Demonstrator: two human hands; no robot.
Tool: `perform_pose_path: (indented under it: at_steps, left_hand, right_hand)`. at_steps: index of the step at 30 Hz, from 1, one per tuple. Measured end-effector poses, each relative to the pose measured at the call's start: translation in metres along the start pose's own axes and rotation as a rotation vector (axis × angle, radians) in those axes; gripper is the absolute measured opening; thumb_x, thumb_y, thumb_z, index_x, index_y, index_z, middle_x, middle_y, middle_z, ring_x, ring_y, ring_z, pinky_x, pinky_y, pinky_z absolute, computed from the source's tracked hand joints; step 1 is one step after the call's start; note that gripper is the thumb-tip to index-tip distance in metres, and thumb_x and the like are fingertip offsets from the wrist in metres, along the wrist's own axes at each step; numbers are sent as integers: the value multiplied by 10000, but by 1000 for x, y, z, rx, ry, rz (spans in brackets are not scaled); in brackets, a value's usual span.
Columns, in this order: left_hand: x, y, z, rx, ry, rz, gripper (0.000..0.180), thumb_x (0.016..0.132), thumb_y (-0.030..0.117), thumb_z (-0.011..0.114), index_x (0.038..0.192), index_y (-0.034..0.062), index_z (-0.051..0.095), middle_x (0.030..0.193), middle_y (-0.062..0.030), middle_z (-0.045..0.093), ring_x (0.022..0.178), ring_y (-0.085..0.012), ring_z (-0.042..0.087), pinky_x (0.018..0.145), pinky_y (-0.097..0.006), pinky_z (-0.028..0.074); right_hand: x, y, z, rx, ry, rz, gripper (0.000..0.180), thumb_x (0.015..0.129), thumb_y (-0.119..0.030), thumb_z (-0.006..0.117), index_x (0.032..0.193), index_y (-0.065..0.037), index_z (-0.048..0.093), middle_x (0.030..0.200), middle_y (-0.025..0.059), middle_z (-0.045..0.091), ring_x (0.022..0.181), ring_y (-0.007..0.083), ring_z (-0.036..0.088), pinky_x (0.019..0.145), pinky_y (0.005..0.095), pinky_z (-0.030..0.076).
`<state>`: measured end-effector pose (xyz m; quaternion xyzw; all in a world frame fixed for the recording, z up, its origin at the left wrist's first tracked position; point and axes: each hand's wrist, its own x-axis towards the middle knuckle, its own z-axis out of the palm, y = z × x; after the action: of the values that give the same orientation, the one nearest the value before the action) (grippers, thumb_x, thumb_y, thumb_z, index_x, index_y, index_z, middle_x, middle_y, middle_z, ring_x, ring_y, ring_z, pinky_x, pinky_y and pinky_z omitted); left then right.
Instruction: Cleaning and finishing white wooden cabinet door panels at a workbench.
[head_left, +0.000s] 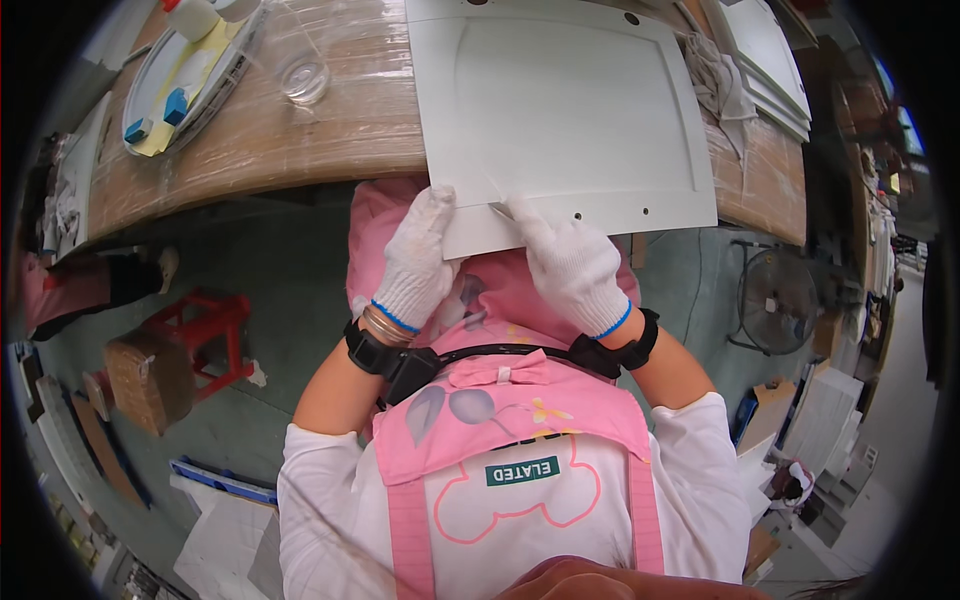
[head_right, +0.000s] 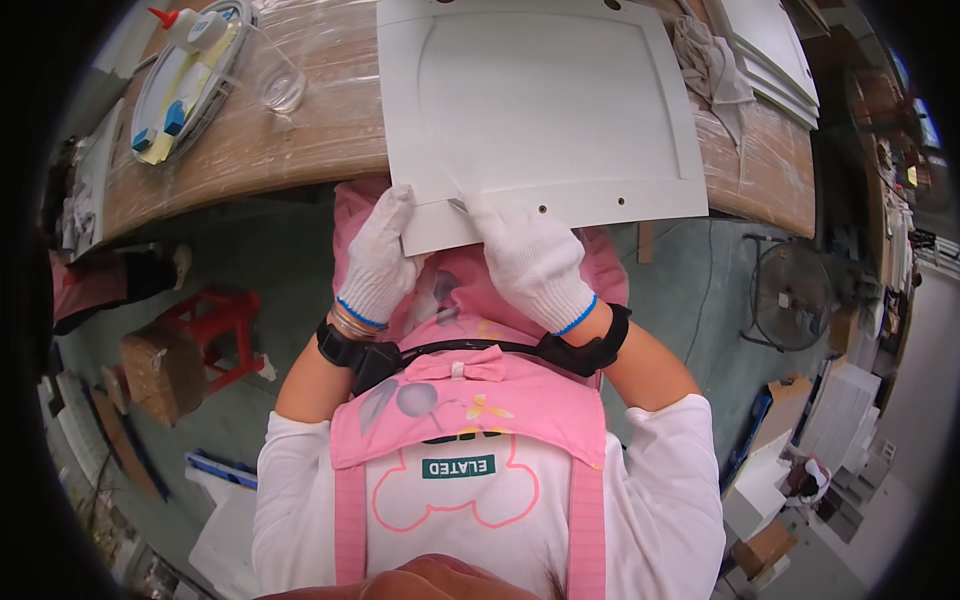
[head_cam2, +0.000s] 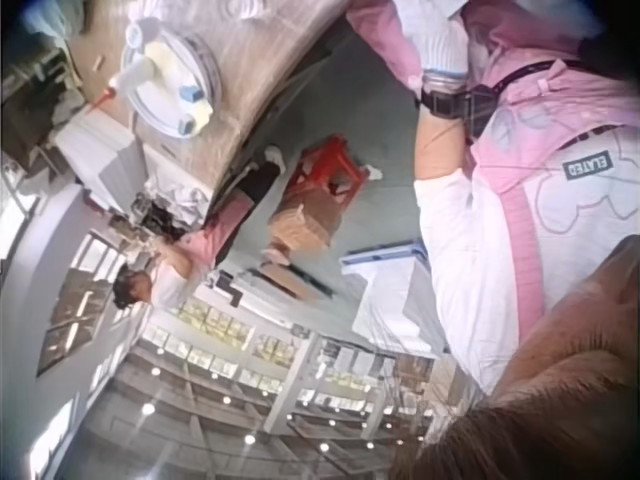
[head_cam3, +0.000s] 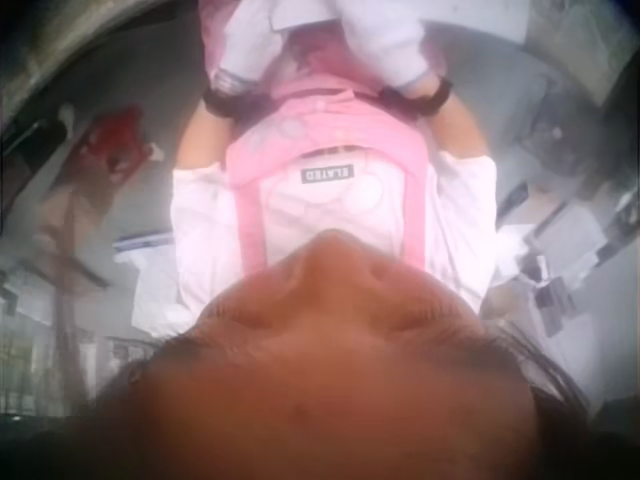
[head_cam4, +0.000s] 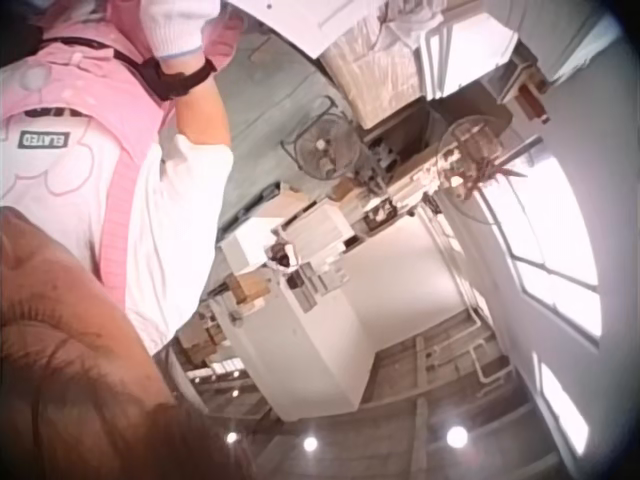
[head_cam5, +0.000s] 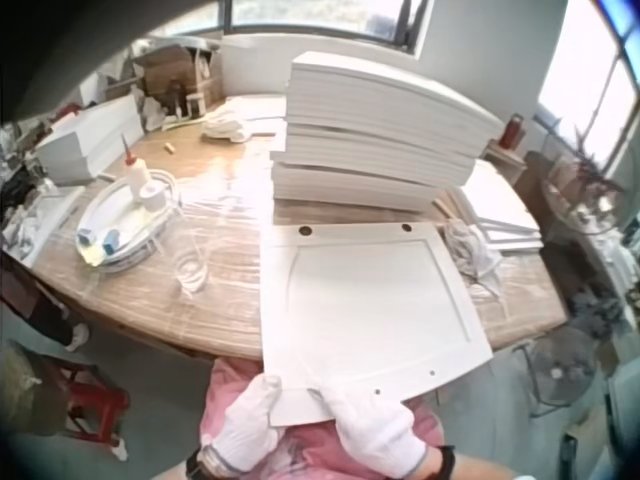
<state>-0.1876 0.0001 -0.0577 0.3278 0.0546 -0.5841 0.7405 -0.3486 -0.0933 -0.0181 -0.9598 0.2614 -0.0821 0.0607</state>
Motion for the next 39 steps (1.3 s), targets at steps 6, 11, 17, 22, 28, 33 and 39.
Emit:
perform_pose_path:
  at_steps: [6,11,17,22,28,33,39]
  left_hand:
    - [2,-2,-6,0,23,1,285,1019,231,530,1220,32,559,1129,-59,620,1043,-160,614,900,-311,538]
    - [11,-16,-27,532,0,284,288,1028,190,508,1251,10,542,1133,-73,616,1054,-160,610,905,-295,530]
    - [27,-28,-61,534,-54,335,541,867,3,635,1376,-28,453,1225,-196,587,1133,-324,589,947,-360,518]
    - [28,-25,-63,923,-114,507,652,779,-29,678,1392,-25,453,1273,-243,560,1164,-395,563,978,-392,504]
    - [32,-32,-71,824,-73,468,616,785,-24,675,1370,-21,482,1281,-233,558,1160,-380,569,972,-376,512]
    - [31,-31,-65,540,-55,364,613,791,-16,679,1369,-25,477,1283,-228,557,1152,-370,576,963,-370,520]
    - [10,-9,-31,700,-75,296,375,997,111,539,1341,-26,478,1222,-130,593,1091,-214,608,920,-305,527]
  right_hand:
    - [2,1,2,27,42,28,578,800,-69,618,1365,-143,520,826,79,647,682,280,623,605,398,503]
    - [1,4,0,-62,28,-70,541,814,-104,577,1352,-125,525,763,84,625,630,263,622,529,393,496]
    - [4,2,-3,-16,-9,-42,549,794,-52,600,1335,-120,536,783,70,620,674,270,618,591,392,499]
    - [2,8,5,28,59,-37,546,797,-57,602,1336,-117,534,792,73,625,676,275,616,594,401,497]
    - [3,6,1,65,34,-14,531,810,-66,606,1333,-118,537,842,77,656,697,280,625,610,404,504]
    - [2,7,1,54,-5,-18,518,811,-64,615,1321,-124,549,836,81,654,702,290,625,624,409,506]
    - [7,7,-8,179,-9,-57,478,839,-89,579,1312,-151,546,877,116,666,739,316,654,627,408,524]
